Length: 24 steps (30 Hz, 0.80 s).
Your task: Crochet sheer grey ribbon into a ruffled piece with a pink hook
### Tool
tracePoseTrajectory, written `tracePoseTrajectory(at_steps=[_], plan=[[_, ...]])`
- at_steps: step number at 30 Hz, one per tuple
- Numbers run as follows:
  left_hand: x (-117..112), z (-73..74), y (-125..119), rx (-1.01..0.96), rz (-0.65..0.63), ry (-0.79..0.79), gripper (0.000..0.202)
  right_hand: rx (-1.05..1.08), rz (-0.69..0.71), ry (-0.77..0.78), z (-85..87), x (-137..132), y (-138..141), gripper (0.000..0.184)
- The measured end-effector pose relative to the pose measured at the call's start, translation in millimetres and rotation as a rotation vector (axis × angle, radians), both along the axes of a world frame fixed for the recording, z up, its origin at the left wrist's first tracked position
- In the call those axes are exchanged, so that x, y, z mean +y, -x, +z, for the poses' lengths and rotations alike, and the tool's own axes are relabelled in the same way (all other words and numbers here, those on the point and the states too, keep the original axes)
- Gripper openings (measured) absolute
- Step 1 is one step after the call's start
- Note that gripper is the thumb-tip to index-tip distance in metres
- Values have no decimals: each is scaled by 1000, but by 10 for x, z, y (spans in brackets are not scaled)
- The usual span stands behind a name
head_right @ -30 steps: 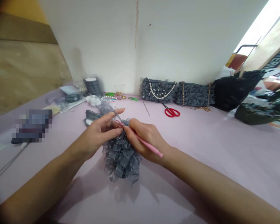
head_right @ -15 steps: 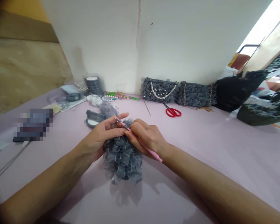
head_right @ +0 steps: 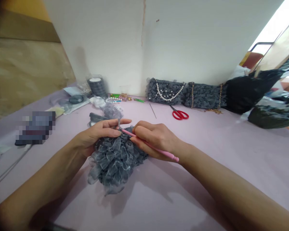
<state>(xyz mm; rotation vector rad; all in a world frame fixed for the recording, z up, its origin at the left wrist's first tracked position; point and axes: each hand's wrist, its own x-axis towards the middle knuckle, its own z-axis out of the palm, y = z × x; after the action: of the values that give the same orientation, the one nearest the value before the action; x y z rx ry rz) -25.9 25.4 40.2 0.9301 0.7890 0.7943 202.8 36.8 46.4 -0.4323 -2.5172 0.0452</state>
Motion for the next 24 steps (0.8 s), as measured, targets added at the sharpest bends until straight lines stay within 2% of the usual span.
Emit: tracePoseTrajectory(at_steps=[5, 10, 17, 20, 24], plan=[[36, -43, 53, -46, -86, 22, 57, 52, 46, 213, 41, -30, -2, 17], [49, -76, 85, -103, -150, 63, 64, 107, 23, 411, 95, -77, -7, 11], [-8, 21, 76, -40, -112, 2, 55, 284, -50, 698, 6, -59, 48, 21], [-14, 38, 73, -55, -120, 10, 56, 328, -57, 705, -34, -49, 65, 22], [-9, 27, 74, -120, -135, 69, 58, 242, -14, 504, 11, -70, 46, 16]])
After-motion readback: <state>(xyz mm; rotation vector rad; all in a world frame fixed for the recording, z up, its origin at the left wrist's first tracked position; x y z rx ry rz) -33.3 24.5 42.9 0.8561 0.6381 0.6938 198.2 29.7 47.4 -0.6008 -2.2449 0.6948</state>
